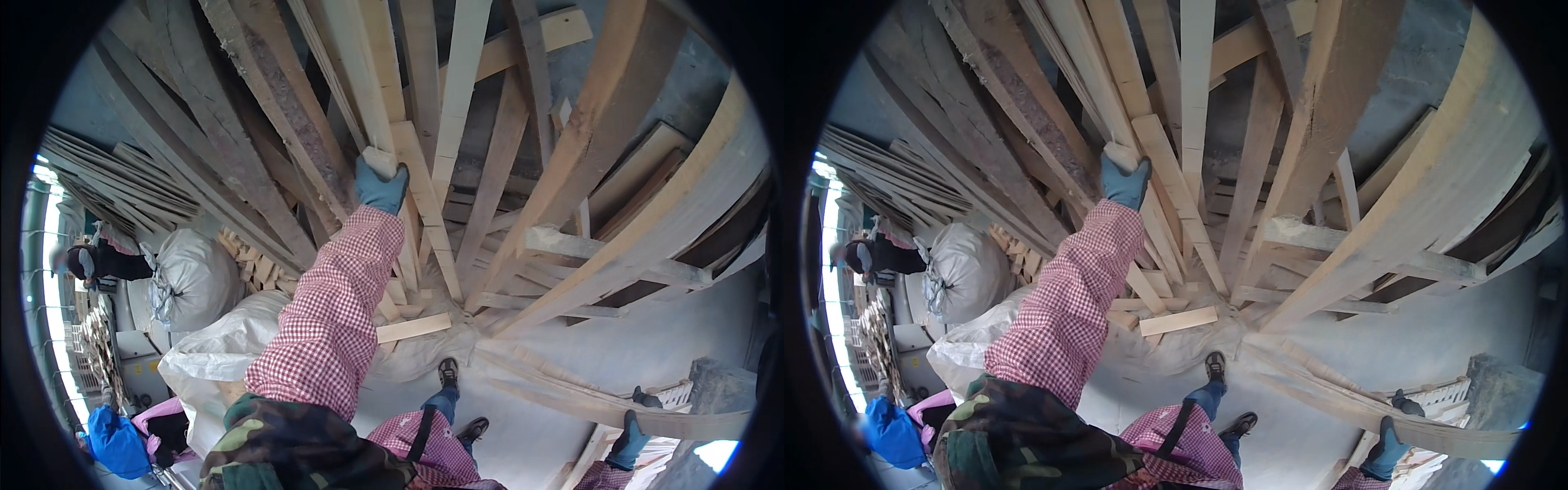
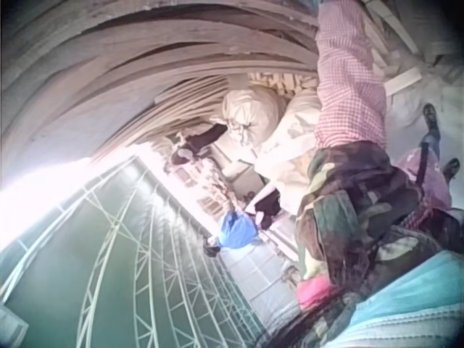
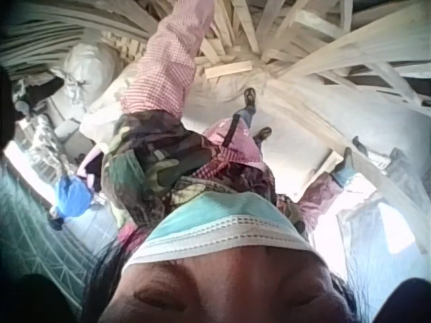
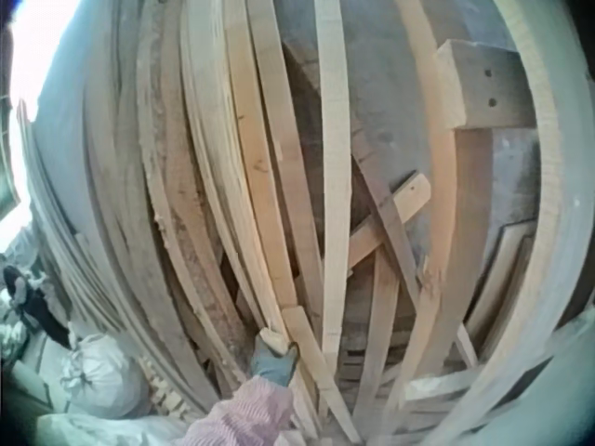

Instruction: The person picks up long wooden planks from a pile, carries them across the workshop floor, and stacks them on a workbench. The person repeats this process several times, moving planks from one location to another.

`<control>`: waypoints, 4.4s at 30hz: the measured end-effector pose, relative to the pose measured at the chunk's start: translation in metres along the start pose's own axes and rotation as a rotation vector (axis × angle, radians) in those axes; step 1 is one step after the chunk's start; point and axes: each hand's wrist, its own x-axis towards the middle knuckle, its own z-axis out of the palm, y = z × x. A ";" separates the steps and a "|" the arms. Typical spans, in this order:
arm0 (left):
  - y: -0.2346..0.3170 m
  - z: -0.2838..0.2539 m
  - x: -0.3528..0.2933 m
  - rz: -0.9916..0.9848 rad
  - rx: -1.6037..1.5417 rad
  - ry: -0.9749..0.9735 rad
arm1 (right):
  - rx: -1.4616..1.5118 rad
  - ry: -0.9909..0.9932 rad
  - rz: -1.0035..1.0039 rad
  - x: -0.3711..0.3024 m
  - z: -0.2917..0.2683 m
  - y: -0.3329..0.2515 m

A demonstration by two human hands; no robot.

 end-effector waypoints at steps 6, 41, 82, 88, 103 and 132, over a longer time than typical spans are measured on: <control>0.009 0.016 -0.003 0.011 0.057 0.001 | 0.044 0.000 -0.021 0.006 0.007 -0.003; -0.007 0.000 0.027 -0.196 -0.195 -0.347 | 0.200 -0.079 -0.030 0.003 -0.008 0.016; 0.044 -0.035 -0.061 -0.144 -0.396 -0.522 | 0.209 -0.014 0.036 -0.018 -0.020 0.011; 0.128 -0.088 -0.085 -0.159 -0.456 -0.482 | 0.173 -0.059 -0.010 -0.013 -0.023 0.012; 0.252 -0.317 -0.313 -0.011 -0.604 0.239 | 0.464 -0.248 0.020 0.002 -0.049 0.026; 0.289 -0.494 -1.112 0.103 -0.176 2.178 | 0.237 -0.813 -0.915 -0.254 0.027 -0.070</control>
